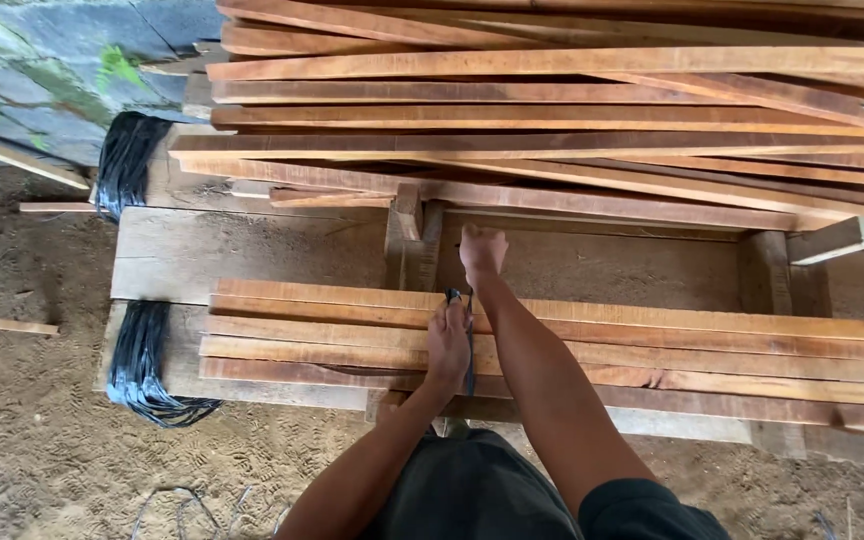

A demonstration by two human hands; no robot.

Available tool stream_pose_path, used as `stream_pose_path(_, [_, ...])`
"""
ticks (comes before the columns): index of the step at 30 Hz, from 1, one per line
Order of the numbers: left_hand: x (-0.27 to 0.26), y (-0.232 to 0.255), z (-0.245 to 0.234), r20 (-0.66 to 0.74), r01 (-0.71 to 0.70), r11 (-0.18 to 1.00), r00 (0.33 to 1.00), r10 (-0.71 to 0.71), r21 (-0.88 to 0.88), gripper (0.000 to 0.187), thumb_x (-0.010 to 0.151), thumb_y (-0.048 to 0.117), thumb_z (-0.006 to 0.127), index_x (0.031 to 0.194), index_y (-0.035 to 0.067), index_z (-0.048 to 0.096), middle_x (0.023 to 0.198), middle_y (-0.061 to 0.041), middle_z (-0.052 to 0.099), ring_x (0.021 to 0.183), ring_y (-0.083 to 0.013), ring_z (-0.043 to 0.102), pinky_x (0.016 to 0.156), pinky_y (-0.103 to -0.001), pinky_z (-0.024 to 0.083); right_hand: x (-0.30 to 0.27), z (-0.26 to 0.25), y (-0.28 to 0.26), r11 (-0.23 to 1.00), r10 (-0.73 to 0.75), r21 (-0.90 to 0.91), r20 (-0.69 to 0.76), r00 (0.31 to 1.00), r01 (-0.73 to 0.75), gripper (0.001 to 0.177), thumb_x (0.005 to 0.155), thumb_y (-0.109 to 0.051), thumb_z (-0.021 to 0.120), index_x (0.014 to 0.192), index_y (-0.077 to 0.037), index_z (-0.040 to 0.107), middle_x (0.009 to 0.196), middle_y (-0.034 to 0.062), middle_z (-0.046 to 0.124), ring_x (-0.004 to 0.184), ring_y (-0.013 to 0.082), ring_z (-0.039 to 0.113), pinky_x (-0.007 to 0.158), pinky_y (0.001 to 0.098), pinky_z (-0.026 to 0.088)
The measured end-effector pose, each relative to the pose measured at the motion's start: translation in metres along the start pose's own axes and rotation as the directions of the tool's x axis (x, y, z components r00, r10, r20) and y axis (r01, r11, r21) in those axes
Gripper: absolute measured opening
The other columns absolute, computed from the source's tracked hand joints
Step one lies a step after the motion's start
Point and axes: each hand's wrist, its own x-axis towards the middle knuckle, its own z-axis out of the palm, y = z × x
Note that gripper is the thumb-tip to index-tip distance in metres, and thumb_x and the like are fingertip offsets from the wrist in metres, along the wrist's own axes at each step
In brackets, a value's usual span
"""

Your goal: Organizing and bundling thin wooden strips using black ties or bands on a workbench.

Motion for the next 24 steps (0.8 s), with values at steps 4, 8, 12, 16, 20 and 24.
stream_pose_path(4, [-0.011, 0.020, 0.000, 0.037, -0.028, 1.000, 0.999, 0.029, -0.013, 0.035, 0.111, 0.030, 0.035, 0.082, 0.014, 0.046, 0.070, 0.002, 0.038, 0.063, -0.0097, 0.036, 0.066, -0.035, 0.039, 0.010, 0.009, 0.020, 0.999, -0.020, -0.044, -0.013, 1.000, 0.020, 0.040, 0.077, -0.021, 0.060, 0.040, -0.013, 0.047, 0.040, 0.0071, 0.042, 0.047, 0.0169, 0.043, 0.053, 0.0475, 0.044])
stream_pose_path(8, [-0.018, 0.035, 0.003, 0.030, 0.016, 1.000, 0.999, -0.015, -0.013, 0.036, 0.111, 0.030, 0.036, 0.088, 0.008, 0.050, 0.076, 0.004, 0.039, 0.071, -0.0083, 0.044, 0.079, -0.035, 0.048, 0.005, 0.004, 0.015, 0.982, -0.001, -0.186, 0.162, 0.987, 0.032, 0.036, 0.080, -0.022, 0.057, 0.045, -0.016, 0.049, 0.042, -0.0013, 0.040, 0.047, 0.0102, 0.040, 0.047, 0.0390, 0.039])
stream_pose_path(12, [-0.008, 0.026, 0.005, 0.016, 0.077, 0.985, 0.997, -0.076, -0.157, 0.039, 0.114, 0.032, 0.036, 0.088, 0.004, 0.046, 0.085, 0.009, 0.030, 0.075, -0.0063, 0.038, 0.095, -0.037, 0.049, 0.026, 0.028, 0.043, 0.956, 0.103, -0.293, 0.281, 0.954, -0.017, 0.036, 0.085, -0.026, 0.061, 0.052, -0.016, 0.049, 0.046, 0.0019, 0.047, 0.047, 0.0127, 0.045, 0.044, 0.0391, 0.037])
stream_pose_path(16, [-0.004, 0.046, 0.003, 0.019, 0.064, 0.986, 0.998, -0.062, -0.153, 0.038, 0.114, 0.028, 0.033, 0.082, 0.010, 0.041, 0.082, 0.011, 0.028, 0.076, -0.0039, 0.028, 0.090, -0.043, 0.053, 0.020, 0.020, 0.032, 0.941, 0.184, -0.326, 0.258, 0.949, -0.094, 0.037, 0.087, -0.030, 0.060, 0.054, -0.012, 0.055, 0.051, 0.0089, 0.056, 0.046, 0.0232, 0.056, 0.045, 0.0456, 0.044])
stream_pose_path(20, [-0.003, 0.052, 0.000, 0.040, 0.073, 0.996, 0.997, -0.071, -0.047, 0.040, 0.113, 0.028, 0.034, 0.076, 0.013, 0.041, 0.068, 0.008, 0.033, 0.062, -0.0028, 0.032, 0.073, -0.031, 0.046, 0.021, 0.024, 0.032, 0.952, 0.107, -0.303, 0.229, 0.968, -0.034, 0.041, 0.087, -0.029, 0.063, 0.053, -0.006, 0.058, 0.052, 0.0144, 0.058, 0.049, 0.0297, 0.062, 0.049, 0.0453, 0.045])
stream_pose_path(24, [0.000, 0.040, 0.001, 0.068, 0.082, 0.995, 0.994, -0.086, 0.064, 0.037, 0.111, 0.029, 0.037, 0.077, 0.014, 0.041, 0.068, 0.005, 0.034, 0.061, -0.0042, 0.033, 0.070, -0.033, 0.044, 0.033, 0.026, 0.048, 0.968, 0.051, -0.250, 0.201, 0.978, 0.001, 0.040, 0.087, -0.026, 0.064, 0.052, -0.008, 0.059, 0.049, 0.0097, 0.056, 0.048, 0.0183, 0.056, 0.047, 0.0409, 0.042])
